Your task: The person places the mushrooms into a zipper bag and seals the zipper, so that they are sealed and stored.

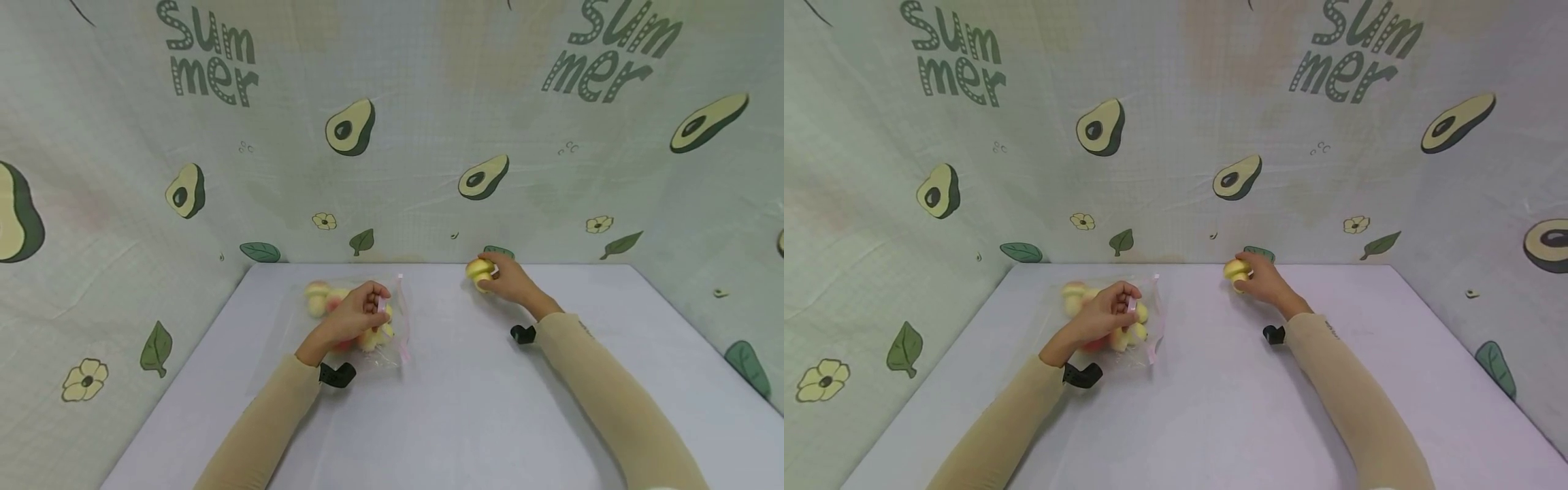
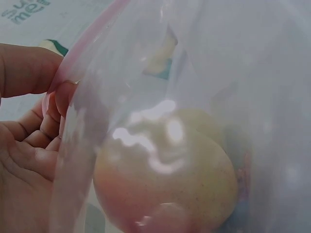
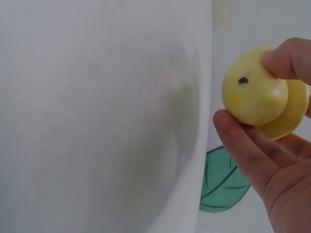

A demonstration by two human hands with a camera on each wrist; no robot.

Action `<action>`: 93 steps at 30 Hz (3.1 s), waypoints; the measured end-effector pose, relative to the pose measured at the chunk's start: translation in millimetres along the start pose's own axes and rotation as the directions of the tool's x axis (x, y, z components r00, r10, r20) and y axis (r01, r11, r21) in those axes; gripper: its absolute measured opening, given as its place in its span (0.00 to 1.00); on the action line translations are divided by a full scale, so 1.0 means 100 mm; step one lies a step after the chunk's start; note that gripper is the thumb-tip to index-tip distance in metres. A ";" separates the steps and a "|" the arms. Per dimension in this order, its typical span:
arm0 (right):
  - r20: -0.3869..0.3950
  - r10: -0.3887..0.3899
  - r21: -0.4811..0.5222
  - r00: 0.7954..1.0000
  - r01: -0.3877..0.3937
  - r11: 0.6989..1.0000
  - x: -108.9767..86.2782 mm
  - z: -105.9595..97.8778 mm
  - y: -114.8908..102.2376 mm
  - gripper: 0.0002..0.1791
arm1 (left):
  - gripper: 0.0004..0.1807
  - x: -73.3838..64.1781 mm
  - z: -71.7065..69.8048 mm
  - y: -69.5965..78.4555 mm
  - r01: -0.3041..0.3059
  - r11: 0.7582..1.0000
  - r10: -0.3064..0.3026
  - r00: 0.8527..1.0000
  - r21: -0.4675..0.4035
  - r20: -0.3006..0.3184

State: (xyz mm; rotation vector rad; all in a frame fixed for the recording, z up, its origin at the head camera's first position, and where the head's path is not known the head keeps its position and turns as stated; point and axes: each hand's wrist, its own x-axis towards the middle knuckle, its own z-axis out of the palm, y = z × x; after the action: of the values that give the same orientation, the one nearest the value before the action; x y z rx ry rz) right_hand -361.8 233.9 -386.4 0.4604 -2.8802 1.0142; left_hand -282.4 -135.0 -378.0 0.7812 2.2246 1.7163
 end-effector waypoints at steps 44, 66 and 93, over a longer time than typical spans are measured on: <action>0.122 -0.251 0.134 0.960 0.235 0.963 -0.19 0.63 -0.77 0.34 | 0.19 0.01 -0.02 0.07 0.038 0.999 -0.038 0.999 -0.013 0.017; 0.232 -0.291 0.232 0.928 0.238 0.943 -0.26 0.77 -0.94 0.34 | 0.20 0.00 -0.01 0.03 0.002 1.000 -0.002 1.000 -0.010 0.007; 0.287 -0.289 0.247 0.913 0.221 0.944 -0.27 0.88 -1.01 0.29 | 0.19 0.01 -0.01 0.01 -0.018 0.998 0.018 1.000 -0.054 0.016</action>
State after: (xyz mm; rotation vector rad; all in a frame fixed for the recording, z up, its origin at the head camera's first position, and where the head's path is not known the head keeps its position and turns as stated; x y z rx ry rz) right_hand -302.0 111.5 -398.0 1.0827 -2.8726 1.3067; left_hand -283.2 -135.0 -377.2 0.8028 2.1578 1.7632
